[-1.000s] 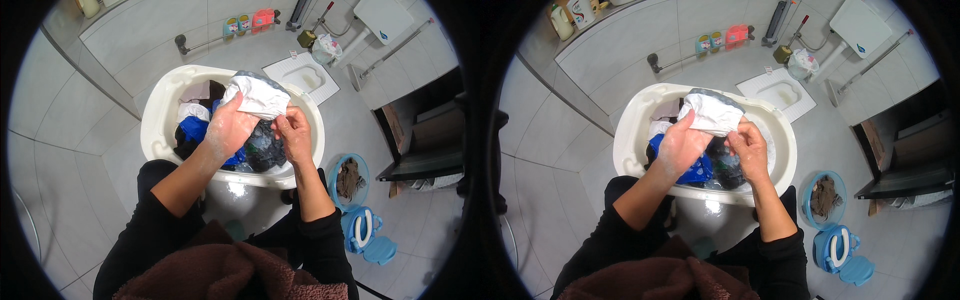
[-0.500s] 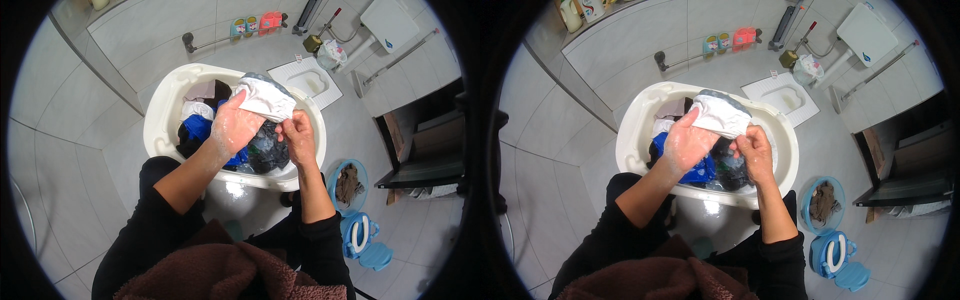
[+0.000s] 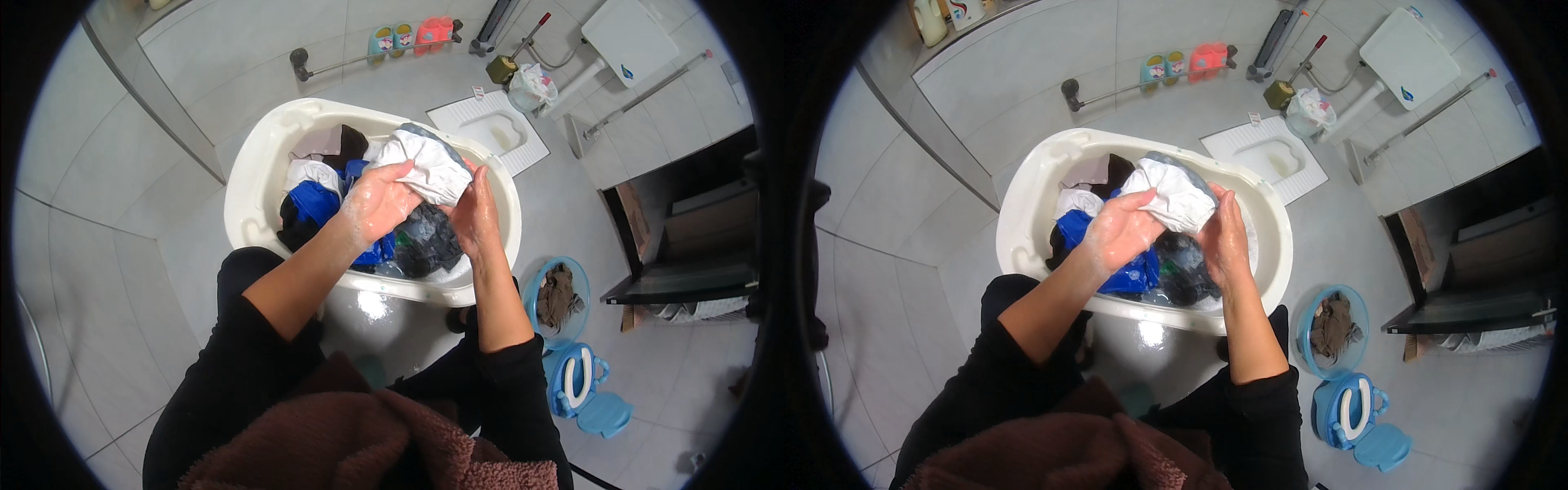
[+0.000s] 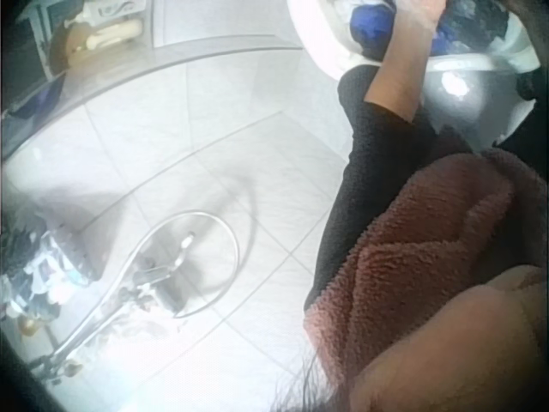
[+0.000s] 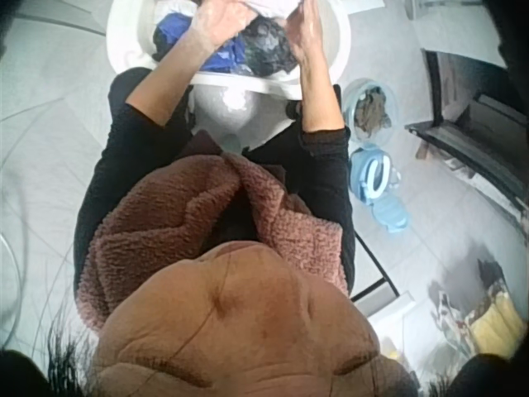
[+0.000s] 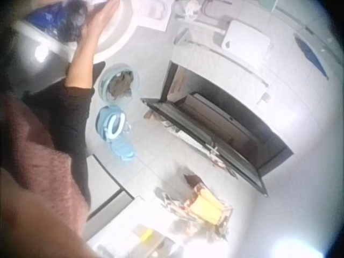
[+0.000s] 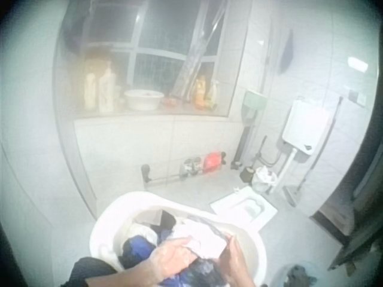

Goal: The person hand washes clothes in a white basin filled with soapy water. They scrub a blue and white garment with a bar of soap, rinse it, and continue scrubbing other items in the basin.

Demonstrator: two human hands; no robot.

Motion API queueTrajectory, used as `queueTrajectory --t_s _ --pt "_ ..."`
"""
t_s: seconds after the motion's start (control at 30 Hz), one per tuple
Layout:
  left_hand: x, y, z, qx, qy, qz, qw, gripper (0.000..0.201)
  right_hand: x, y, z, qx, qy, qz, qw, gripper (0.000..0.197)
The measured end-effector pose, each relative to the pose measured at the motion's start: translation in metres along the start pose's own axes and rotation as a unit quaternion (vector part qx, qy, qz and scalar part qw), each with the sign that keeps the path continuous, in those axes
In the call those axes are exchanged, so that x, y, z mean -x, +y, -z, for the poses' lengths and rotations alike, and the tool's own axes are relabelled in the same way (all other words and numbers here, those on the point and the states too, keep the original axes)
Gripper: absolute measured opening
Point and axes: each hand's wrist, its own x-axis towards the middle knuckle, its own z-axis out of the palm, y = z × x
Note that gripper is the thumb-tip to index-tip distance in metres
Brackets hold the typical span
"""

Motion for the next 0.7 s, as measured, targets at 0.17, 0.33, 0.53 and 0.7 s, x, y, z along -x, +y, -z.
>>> queueTrajectory --t_s 0.17,0.33,0.53,0.7 --pt "-0.001 -0.009 0.007 0.006 -0.004 0.034 0.999 0.045 -0.004 0.002 0.001 0.132 0.062 0.085 0.986 0.026" --pt "-0.016 -0.008 0.016 0.032 0.103 0.014 0.994 0.039 0.000 -0.004 -0.017 0.187 0.165 0.120 0.961 0.015" --pt "-0.019 -0.020 0.051 -0.069 0.168 0.063 0.981 0.029 0.048 0.058 -0.052 0.577 -0.025 0.337 0.743 0.024" --pt "-0.005 -0.084 0.032 -0.126 0.219 0.084 0.964 0.023 -0.010 0.034 -0.007 0.597 0.183 0.252 0.740 0.025"
